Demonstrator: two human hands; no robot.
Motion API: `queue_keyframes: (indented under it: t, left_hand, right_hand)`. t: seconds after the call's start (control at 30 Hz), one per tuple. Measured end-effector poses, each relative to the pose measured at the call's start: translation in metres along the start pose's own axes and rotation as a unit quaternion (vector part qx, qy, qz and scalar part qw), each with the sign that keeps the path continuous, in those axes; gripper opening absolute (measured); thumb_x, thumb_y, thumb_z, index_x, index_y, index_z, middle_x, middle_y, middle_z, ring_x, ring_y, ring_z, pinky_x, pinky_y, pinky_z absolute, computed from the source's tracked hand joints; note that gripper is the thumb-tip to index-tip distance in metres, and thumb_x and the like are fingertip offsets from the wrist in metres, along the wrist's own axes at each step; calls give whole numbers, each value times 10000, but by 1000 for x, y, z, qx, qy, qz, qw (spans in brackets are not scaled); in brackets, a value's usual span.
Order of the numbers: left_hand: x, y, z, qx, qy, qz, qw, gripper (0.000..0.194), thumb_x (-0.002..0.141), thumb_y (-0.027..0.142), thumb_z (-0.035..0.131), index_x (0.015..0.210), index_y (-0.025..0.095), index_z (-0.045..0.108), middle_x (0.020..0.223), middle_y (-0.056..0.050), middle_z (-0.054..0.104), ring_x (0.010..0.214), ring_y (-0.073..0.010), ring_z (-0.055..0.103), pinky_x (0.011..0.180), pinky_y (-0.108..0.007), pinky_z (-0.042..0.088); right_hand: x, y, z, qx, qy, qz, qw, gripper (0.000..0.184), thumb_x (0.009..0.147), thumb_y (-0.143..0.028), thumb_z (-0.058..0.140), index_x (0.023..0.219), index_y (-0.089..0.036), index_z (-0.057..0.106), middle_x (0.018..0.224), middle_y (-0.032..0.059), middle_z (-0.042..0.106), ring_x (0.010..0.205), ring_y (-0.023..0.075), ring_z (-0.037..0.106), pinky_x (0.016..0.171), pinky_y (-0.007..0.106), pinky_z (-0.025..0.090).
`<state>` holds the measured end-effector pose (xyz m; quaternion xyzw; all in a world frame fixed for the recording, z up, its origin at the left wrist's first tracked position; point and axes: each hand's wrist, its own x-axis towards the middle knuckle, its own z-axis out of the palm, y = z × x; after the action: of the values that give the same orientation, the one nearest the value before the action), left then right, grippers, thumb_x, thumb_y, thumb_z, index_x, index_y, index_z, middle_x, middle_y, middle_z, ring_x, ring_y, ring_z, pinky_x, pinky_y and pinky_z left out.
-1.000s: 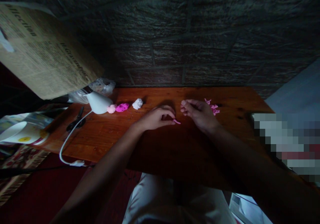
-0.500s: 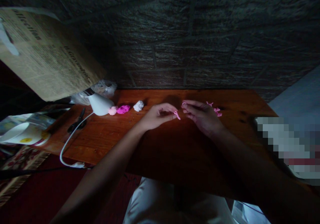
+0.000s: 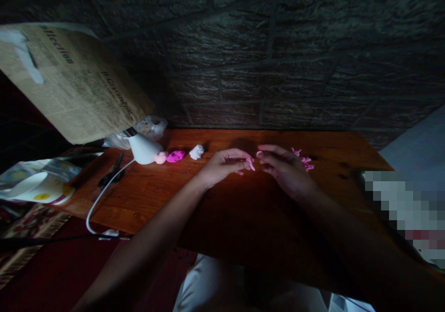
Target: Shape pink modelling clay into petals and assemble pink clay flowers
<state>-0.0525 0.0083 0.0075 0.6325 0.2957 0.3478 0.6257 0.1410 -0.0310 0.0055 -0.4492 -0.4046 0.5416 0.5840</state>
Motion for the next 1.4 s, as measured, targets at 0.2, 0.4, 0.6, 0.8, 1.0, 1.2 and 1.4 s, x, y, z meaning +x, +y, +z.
queue_keyframes:
  t: [0.2, 0.4, 0.6, 0.8, 1.0, 1.2, 1.4]
  left_hand:
    - [1, -3, 0, -73, 6, 3, 997, 302, 745, 250, 842, 998, 153, 709, 954, -52, 754, 874, -142, 709, 788, -283, 567]
    - [1, -2, 1, -112, 15, -2, 994, 309, 718, 194, 858, 993, 155, 723, 959, -47, 758, 869, -141, 716, 844, -317, 583]
    - [1, -3, 1, -128, 21, 1, 992, 384, 683, 171, 880, 1032, 143, 721, 955, -50, 769, 845, -145, 732, 940, -372, 569]
    - [3, -5, 0, -109, 15, 17, 994, 385, 662, 186, 894, 1005, 151, 724, 934, -34, 771, 825, -125, 726, 930, -347, 566]
    - [3, -4, 1, -78, 26, 23, 996, 289, 694, 240, 871, 933, 151, 736, 957, -51, 761, 842, -132, 699, 853, -316, 573]
    - [3, -4, 0, -80, 35, 22, 996, 299, 711, 275, 861, 963, 171, 736, 957, -43, 749, 846, -122, 681, 776, -265, 541]
    - [4, -4, 1, -70, 35, 25, 997, 283, 723, 271, 844, 963, 174, 729, 963, -45, 745, 856, -130, 683, 778, -277, 546]
  right_hand:
    - [1, 3, 0, -17, -12, 3, 1000, 232, 638, -375, 862, 839, -269, 812, 833, 28, 758, 760, 159, 633, 672, 312, 488]
    - [1, 1, 0, 1, -17, 15, 1000, 319, 595, -345, 899, 889, -287, 793, 817, -13, 730, 725, 133, 611, 633, 286, 457]
    - [2, 2, -2, -30, -23, -35, 999, 253, 650, -336, 863, 886, -284, 789, 757, -31, 688, 649, 119, 531, 613, 296, 423]
    - [0, 0, -3, -66, -9, -41, 997, 237, 693, -373, 834, 904, -270, 802, 674, -33, 663, 581, 114, 487, 580, 304, 399]
    - [0, 0, 0, -75, 2, -36, 997, 223, 708, -404, 818, 877, -260, 817, 867, 38, 769, 749, 161, 631, 652, 318, 475]
    - [-1, -2, 0, -45, -2, -6, 999, 249, 669, -368, 850, 900, -279, 820, 898, 42, 788, 852, 188, 683, 681, 313, 495]
    - [-1, 0, 0, -60, -15, -1, 998, 240, 683, -397, 842, 879, -262, 817, 916, 50, 787, 865, 190, 680, 680, 307, 503]
